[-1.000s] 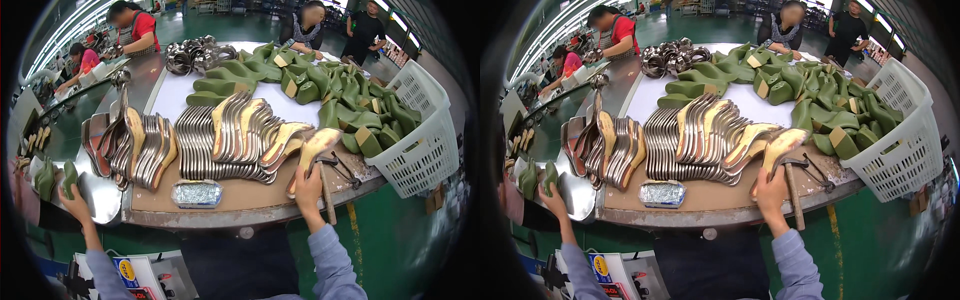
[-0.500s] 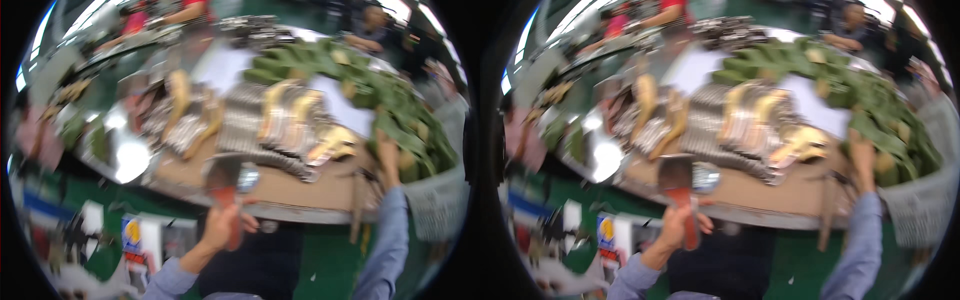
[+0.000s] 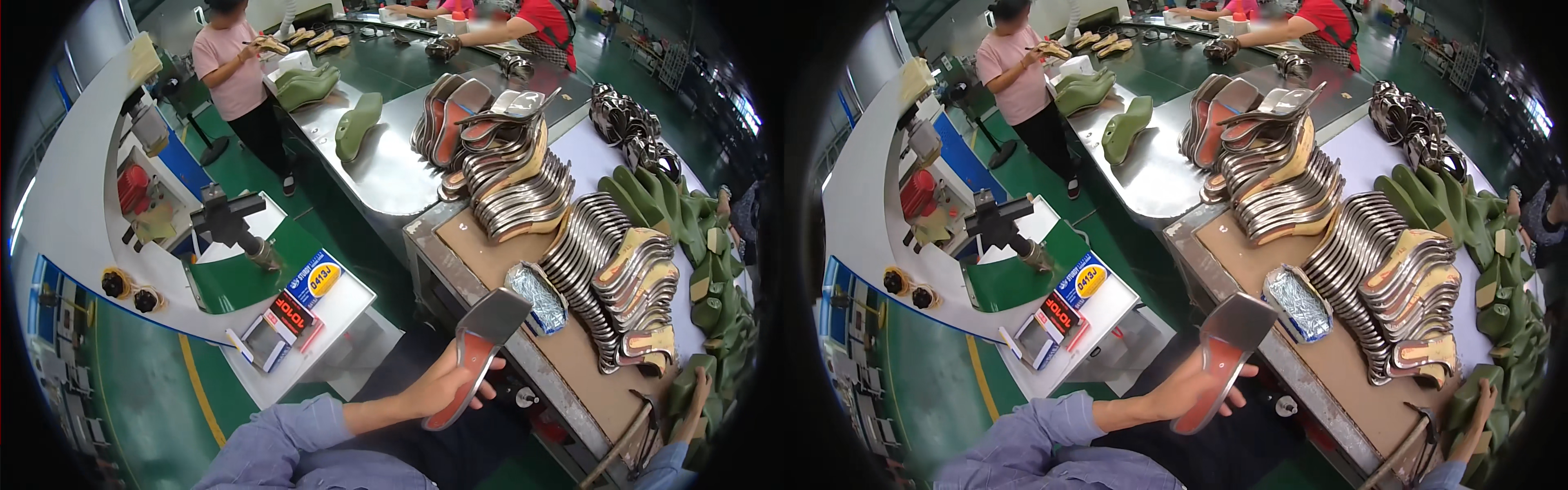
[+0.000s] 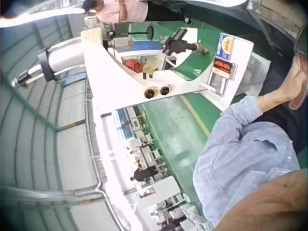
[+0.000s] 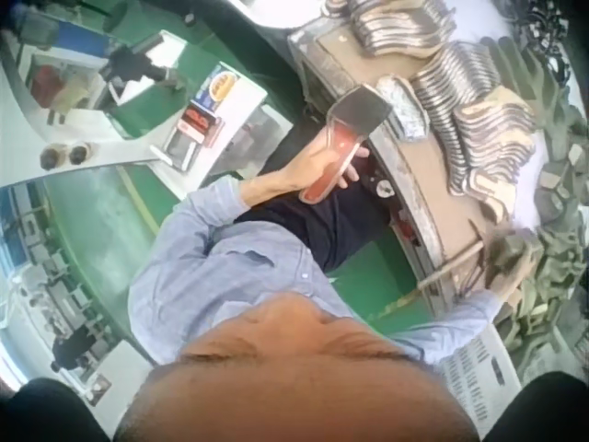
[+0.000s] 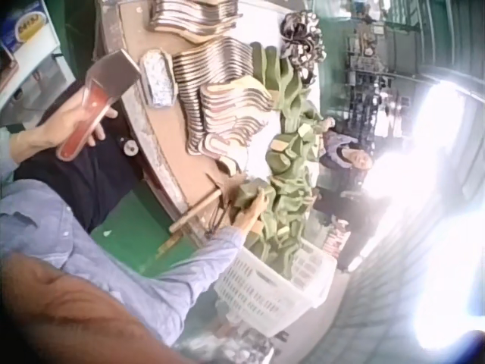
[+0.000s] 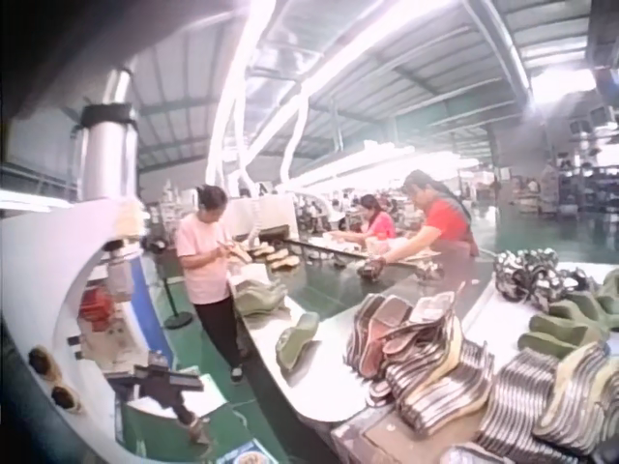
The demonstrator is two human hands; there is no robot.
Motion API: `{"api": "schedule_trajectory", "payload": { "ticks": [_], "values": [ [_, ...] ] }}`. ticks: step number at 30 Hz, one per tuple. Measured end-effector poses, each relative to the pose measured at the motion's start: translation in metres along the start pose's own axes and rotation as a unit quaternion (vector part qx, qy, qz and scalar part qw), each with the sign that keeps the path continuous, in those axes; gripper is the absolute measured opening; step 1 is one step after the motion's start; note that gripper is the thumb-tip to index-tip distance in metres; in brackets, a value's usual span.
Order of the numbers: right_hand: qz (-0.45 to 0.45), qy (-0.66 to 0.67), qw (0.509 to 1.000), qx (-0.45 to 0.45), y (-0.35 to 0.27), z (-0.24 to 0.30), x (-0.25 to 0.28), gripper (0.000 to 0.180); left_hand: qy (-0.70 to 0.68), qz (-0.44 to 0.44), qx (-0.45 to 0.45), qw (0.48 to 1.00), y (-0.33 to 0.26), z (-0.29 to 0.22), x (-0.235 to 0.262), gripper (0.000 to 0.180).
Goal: The person assembles green slip-on shoes by attaching the sole to the upper using a hammer and nails. They repeatedly pick up a shoe upper, align it with a sole, and hammer nails into the heel area to secure the components. The finished shoes are placed on a nearby table.
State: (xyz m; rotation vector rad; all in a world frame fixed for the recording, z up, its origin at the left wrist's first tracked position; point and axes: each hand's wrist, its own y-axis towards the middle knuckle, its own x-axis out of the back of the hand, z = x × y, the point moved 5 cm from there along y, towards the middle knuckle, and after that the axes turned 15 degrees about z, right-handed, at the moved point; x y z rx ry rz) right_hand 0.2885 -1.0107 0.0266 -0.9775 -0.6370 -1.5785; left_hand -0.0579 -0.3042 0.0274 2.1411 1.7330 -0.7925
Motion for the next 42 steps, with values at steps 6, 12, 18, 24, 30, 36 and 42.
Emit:
{"api": "schedule_trajectory", "payload": {
  "ticks": [6,12,18,24,30,36,42],
  "values": [
    [-0.059,0.232,0.955,0.173,-0.106,0.06,0.044,0.059,-0.028,0.043,-0.043,0.998,0.032,0.003,-0.05,0.057],
    [0.096,-0.037,0.897,0.43,-0.408,0.394,-0.085,0.051,-0.169,0.107,-0.104,0.974,0.049,0.009,-0.083,0.082],
    [0.462,0.42,0.743,0.242,-0.45,0.332,-0.217,0.087,-0.25,0.07,-0.063,0.964,0.038,-0.001,-0.078,0.075],
    [0.224,0.259,0.837,0.427,-0.434,0.335,-0.173,0.076,-0.068,0.239,-0.283,0.926,0.067,-0.057,-0.084,0.082],
    [0.094,0.066,0.876,0.468,-0.404,0.346,-0.185,0.071,-0.075,-0.031,-0.251,0.965,0.069,-0.049,-0.015,0.051],
    [0.082,-0.001,0.875,0.477,-0.414,0.353,-0.209,0.067,0.449,-0.034,-0.168,0.877,0.076,-0.072,0.032,0.031],
    [0.07,-0.016,0.881,0.467,-0.42,0.356,-0.209,0.066,0.817,0.088,0.04,0.568,0.209,-0.07,0.02,0.021]
  ]
}}
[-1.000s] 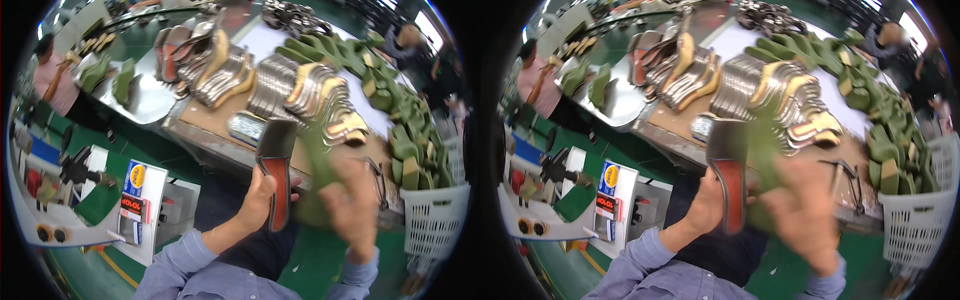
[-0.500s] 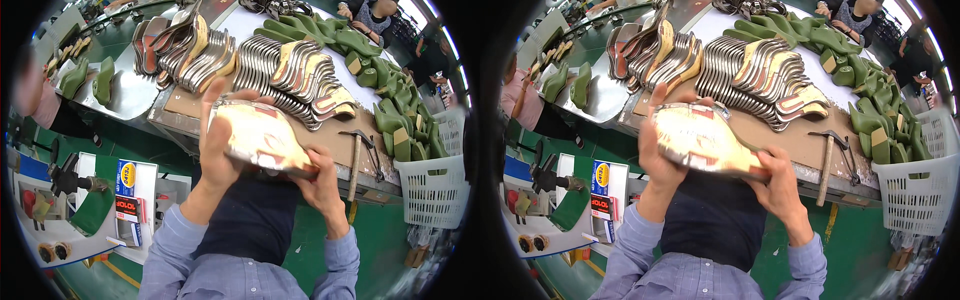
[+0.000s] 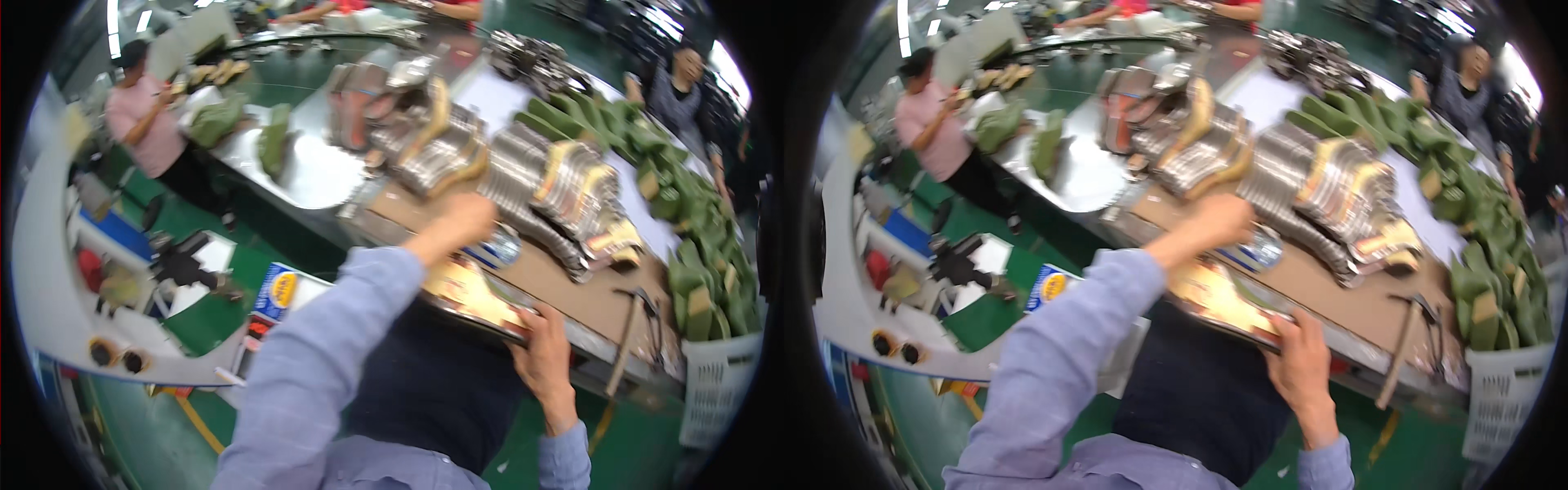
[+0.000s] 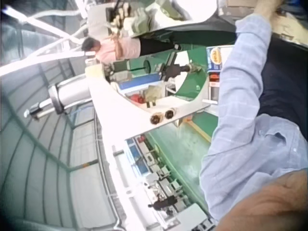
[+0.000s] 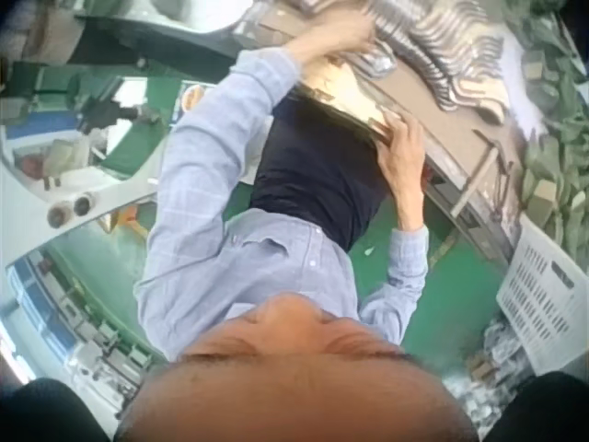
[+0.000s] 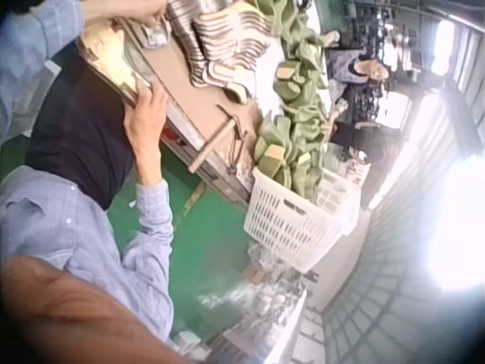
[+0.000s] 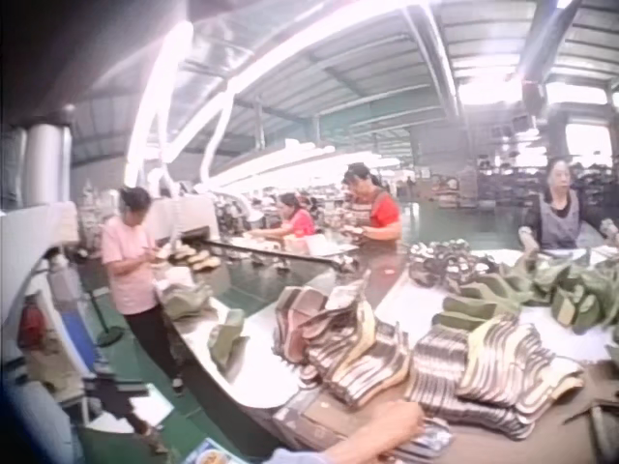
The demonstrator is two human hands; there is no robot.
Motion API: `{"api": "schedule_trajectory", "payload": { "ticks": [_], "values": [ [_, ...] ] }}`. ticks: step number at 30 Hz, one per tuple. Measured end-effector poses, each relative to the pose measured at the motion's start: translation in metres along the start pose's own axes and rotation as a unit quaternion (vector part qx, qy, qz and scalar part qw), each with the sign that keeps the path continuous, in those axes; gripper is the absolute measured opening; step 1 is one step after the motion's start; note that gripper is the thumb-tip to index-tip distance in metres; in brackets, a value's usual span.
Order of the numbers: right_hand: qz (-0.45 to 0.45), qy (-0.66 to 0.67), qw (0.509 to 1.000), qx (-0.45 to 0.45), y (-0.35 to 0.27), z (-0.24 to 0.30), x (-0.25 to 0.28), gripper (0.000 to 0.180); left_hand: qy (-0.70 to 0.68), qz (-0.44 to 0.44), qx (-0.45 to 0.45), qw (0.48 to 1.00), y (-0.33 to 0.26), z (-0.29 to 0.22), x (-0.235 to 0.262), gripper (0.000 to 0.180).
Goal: The person assembles green slip-on shoes by attaching the sole to the upper using a hammer and nails. They repeatedly pick up a shoe upper, align it with a sole, and hammer nails into the heel area to secure the components. The finished shoes are placed on a nearby table.
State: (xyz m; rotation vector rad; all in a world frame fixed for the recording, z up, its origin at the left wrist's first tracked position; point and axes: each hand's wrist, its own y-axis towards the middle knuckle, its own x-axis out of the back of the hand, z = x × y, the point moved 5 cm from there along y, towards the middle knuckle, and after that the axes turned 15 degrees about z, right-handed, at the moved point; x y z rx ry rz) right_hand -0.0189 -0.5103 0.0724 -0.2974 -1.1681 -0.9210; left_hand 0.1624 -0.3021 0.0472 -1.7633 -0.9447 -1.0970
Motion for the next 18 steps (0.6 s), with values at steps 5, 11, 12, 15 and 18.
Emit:
{"api": "schedule_trajectory", "payload": {
  "ticks": [5,11,12,15,18],
  "values": [
    [-0.016,0.004,1.0,0.005,0.003,0.005,-0.003,0.065,-0.082,-0.007,-0.008,0.997,-0.011,0.004,-0.001,0.022],
    [0.003,0.01,1.0,0.001,0.002,0.007,0.001,0.067,-0.272,-0.097,-0.079,0.954,-0.035,-0.009,0.014,0.019],
    [0.005,0.015,1.0,-0.003,0.0,0.006,0.003,0.068,-0.33,-0.093,-0.099,0.934,-0.041,-0.019,0.022,0.019],
    [0.02,0.03,0.999,-0.016,-0.008,0.0,0.009,0.066,-0.425,-0.056,-0.143,0.892,-0.064,-0.065,0.032,0.018],
    [-0.024,0.053,0.996,-0.067,-0.025,-0.02,0.023,0.06,-0.412,-0.071,-0.195,0.887,-0.099,-0.098,0.022,0.016]
  ]
}}
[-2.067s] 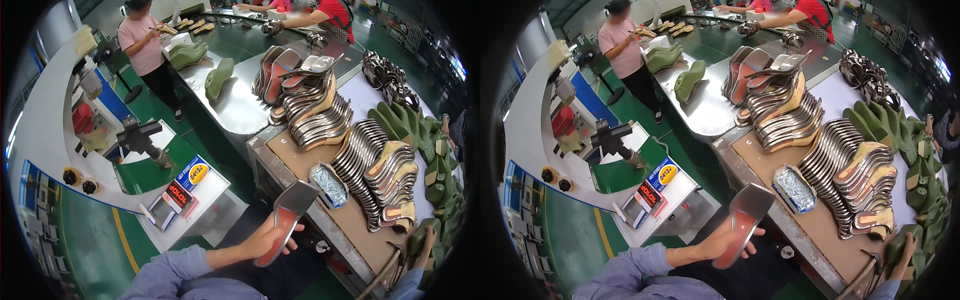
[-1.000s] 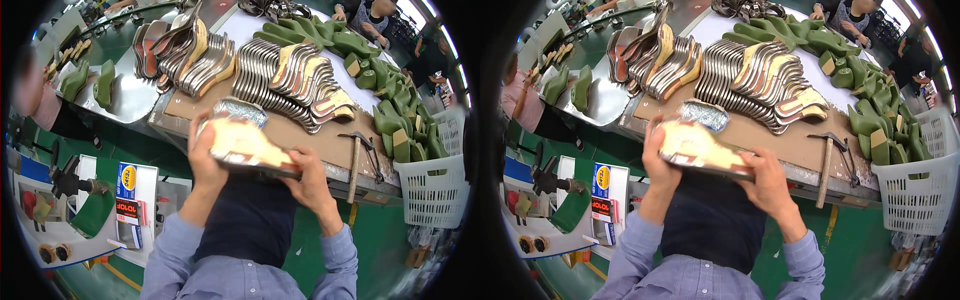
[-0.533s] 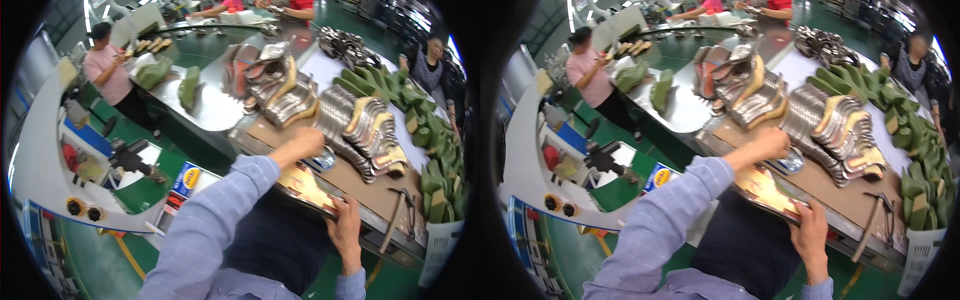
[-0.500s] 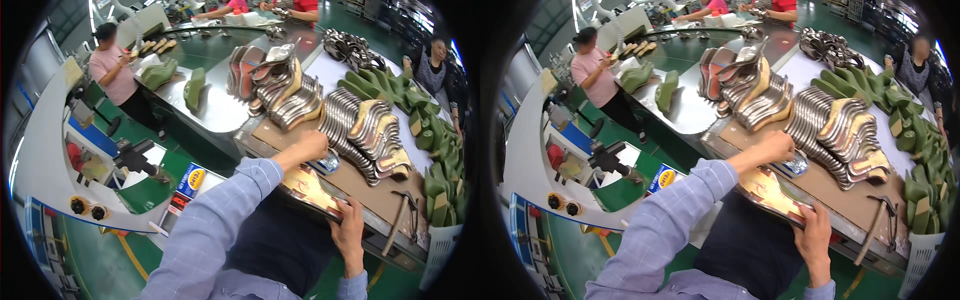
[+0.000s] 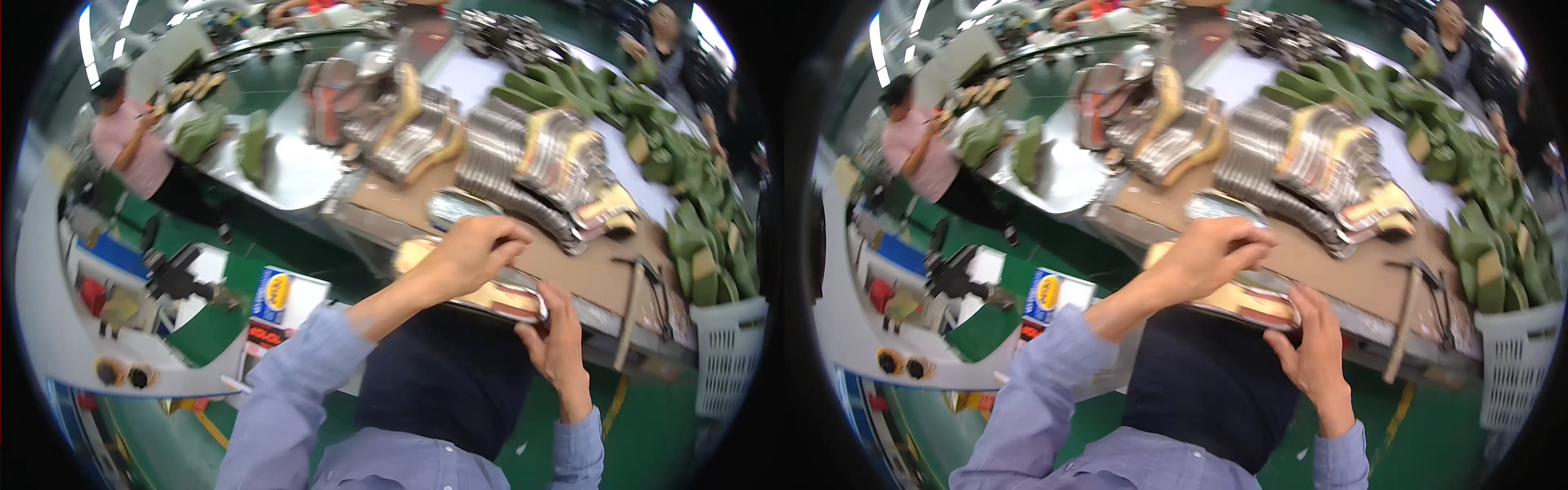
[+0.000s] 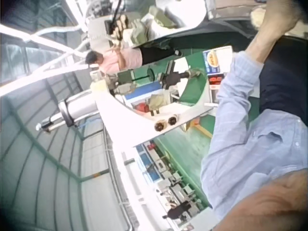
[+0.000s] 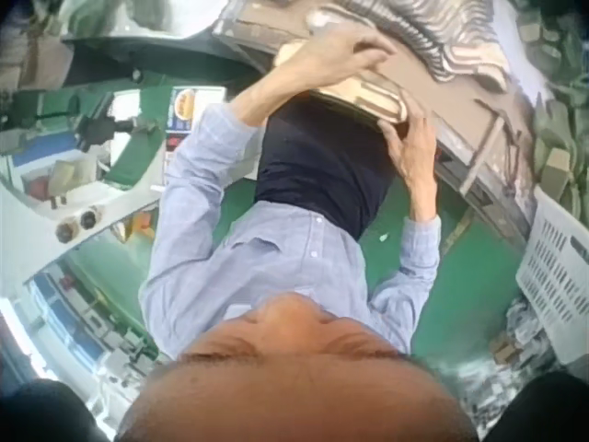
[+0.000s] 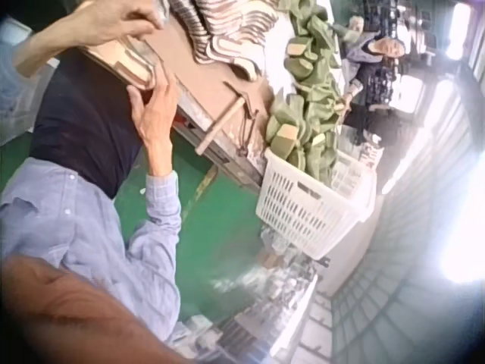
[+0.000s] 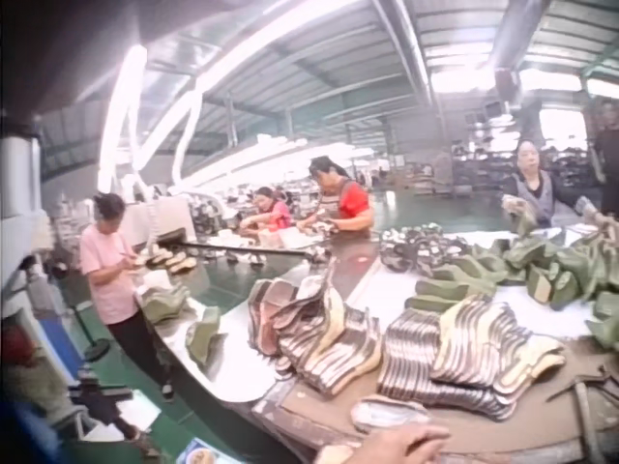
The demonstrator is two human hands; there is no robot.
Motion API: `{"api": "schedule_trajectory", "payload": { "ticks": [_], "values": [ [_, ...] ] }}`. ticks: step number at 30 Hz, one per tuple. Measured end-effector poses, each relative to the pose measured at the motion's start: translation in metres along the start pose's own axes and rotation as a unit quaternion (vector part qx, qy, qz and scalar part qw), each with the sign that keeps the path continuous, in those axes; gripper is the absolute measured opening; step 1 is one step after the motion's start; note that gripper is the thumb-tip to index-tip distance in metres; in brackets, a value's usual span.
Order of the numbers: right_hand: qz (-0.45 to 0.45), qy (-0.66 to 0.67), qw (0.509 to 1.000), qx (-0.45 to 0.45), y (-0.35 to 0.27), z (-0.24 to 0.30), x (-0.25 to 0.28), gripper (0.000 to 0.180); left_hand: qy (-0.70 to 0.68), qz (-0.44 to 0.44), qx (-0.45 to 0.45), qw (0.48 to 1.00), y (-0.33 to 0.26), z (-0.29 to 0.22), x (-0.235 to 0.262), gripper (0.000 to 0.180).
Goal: The person assembles green slip-on shoes by attaching the sole to the upper using a hammer and nails. They repeatedly pick up a shoe upper, align it with a sole, and hammer nails into the heel area to secure the components. The finished shoes are placed on a nearby table.
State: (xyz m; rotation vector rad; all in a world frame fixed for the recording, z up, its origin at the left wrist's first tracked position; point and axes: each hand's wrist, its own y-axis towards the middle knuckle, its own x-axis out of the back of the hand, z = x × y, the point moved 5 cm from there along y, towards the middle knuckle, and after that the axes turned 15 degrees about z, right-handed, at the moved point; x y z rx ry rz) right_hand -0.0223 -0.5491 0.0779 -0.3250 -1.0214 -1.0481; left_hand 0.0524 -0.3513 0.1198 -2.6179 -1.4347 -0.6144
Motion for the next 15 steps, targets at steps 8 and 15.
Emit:
{"api": "schedule_trajectory", "payload": {
  "ticks": [8,15],
  "values": [
    [-0.057,-0.345,0.88,-0.32,-0.109,-0.129,0.076,0.047,0.129,0.027,0.038,0.99,-0.013,-0.016,-0.043,0.011],
    [-0.091,-0.164,0.956,-0.224,-0.119,-0.14,0.084,0.053,0.235,0.031,0.101,0.966,-0.006,-0.008,-0.053,0.009]
  ]
}}
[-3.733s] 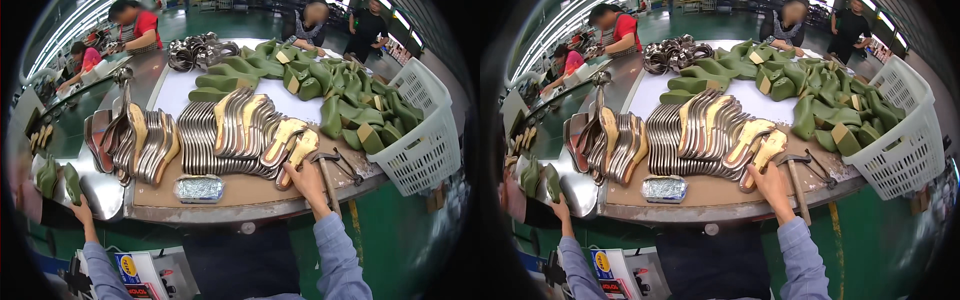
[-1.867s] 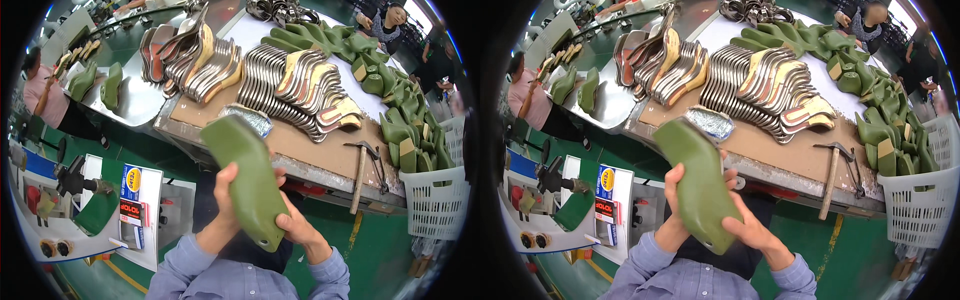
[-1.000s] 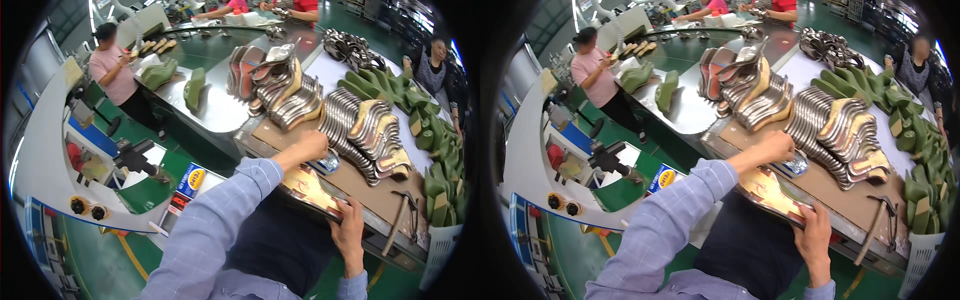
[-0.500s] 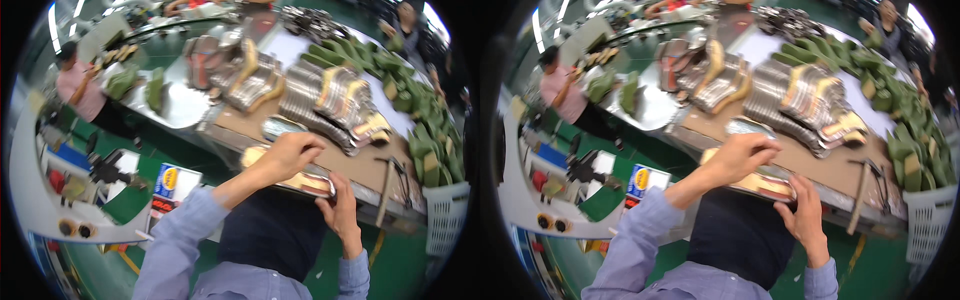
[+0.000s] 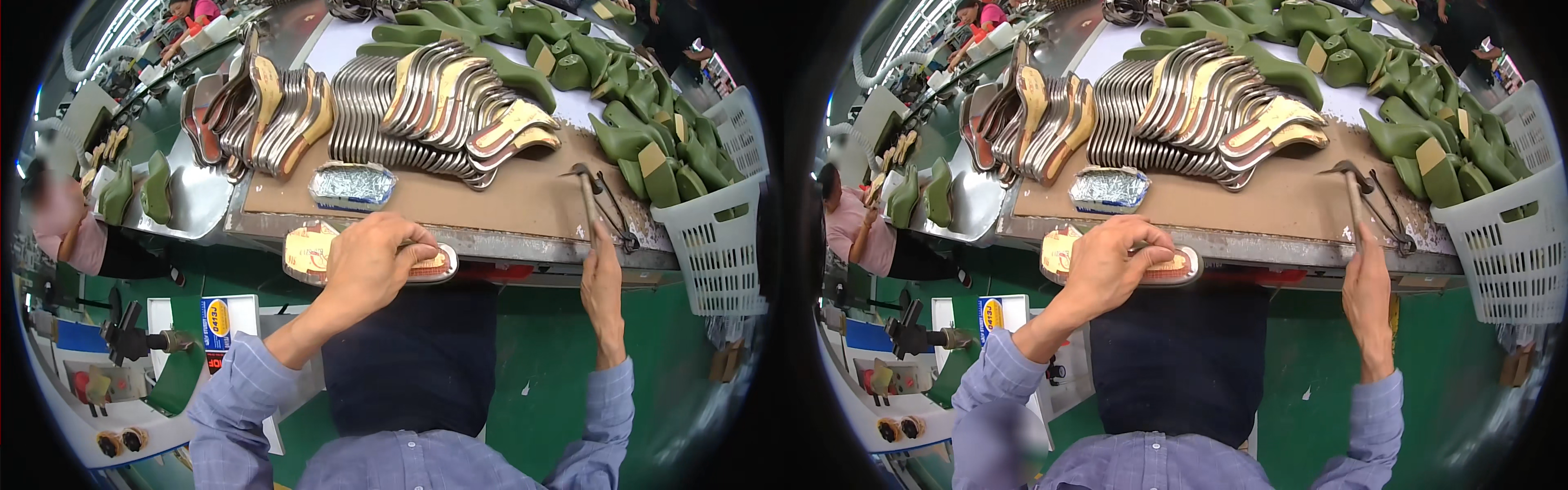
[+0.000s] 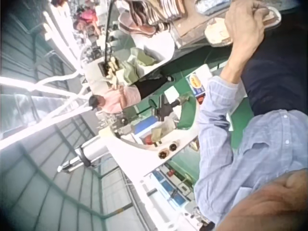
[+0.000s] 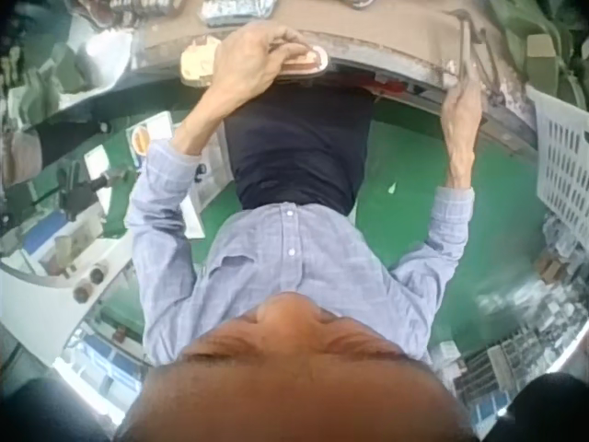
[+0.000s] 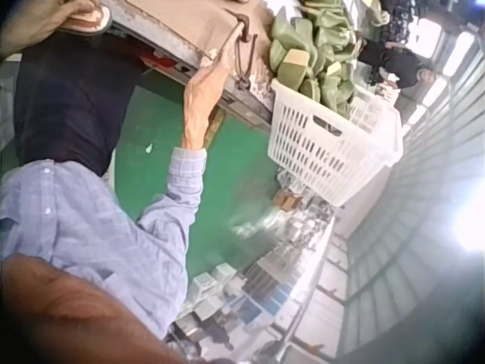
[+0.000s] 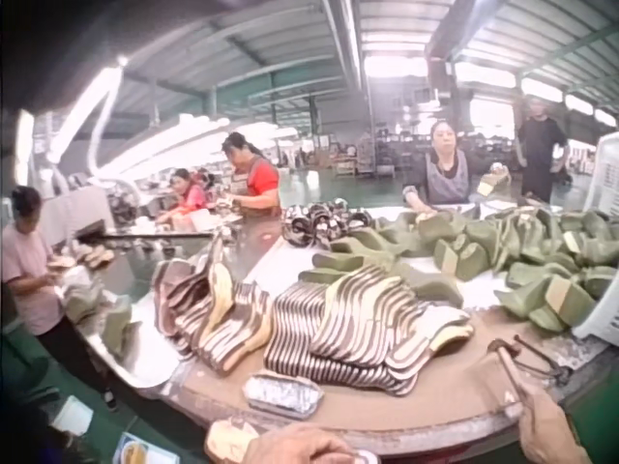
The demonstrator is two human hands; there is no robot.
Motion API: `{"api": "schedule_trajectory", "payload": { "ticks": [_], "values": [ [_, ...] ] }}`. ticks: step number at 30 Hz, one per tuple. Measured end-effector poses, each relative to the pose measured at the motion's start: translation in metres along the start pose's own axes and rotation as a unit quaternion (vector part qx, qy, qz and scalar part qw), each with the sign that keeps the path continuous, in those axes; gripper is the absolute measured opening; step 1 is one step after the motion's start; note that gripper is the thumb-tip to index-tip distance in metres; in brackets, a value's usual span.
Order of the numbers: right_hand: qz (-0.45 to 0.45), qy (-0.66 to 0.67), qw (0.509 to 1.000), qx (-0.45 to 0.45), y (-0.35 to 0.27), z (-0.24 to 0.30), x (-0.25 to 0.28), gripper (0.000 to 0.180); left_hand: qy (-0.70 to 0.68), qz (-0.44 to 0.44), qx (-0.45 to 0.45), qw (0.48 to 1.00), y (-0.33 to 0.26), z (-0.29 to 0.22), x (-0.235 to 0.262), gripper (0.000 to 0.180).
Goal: The person assembles green slip-on shoes by attaching the sole to the upper using a hammer and nails. They repeatedly pick up a shoe upper, align it with a sole, and hammer nails into the heel area to secure the components. The finished shoes are placed on a nearby table.
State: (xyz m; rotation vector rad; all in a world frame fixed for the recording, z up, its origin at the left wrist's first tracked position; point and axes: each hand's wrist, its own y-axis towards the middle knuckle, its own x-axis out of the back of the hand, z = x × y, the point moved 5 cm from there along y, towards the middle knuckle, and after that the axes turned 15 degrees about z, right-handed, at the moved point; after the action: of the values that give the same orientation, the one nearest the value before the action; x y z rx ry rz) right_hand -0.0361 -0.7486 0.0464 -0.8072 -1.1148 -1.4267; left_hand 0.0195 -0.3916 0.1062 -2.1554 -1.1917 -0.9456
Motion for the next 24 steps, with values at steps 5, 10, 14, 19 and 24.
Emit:
{"api": "schedule_trajectory", "payload": {
  "ticks": [5,10,14,19,24],
  "values": [
    [0.052,0.347,0.928,-0.123,-0.048,0.059,0.014,0.05,0.01,0.003,-0.004,1.0,-0.003,-0.002,0.002,0.012],
    [0.089,0.329,0.94,0.011,-0.061,0.094,0.022,0.049,0.014,-0.003,-0.069,0.998,-0.004,-0.002,-0.003,0.011],
    [0.093,0.289,0.945,0.123,-0.057,0.127,0.043,0.046,0.01,0.004,-0.051,0.999,-0.002,-0.005,-0.001,0.01],
    [0.103,0.297,0.938,0.144,-0.051,0.142,0.057,0.043,0.023,-0.001,-0.063,0.998,-0.003,-0.008,0.001,0.009],
    [0.068,0.307,0.927,0.205,-0.051,0.144,0.072,0.049,0.0,-0.024,-0.085,0.996,-0.005,-0.007,0.0,0.01]
  ]
}}
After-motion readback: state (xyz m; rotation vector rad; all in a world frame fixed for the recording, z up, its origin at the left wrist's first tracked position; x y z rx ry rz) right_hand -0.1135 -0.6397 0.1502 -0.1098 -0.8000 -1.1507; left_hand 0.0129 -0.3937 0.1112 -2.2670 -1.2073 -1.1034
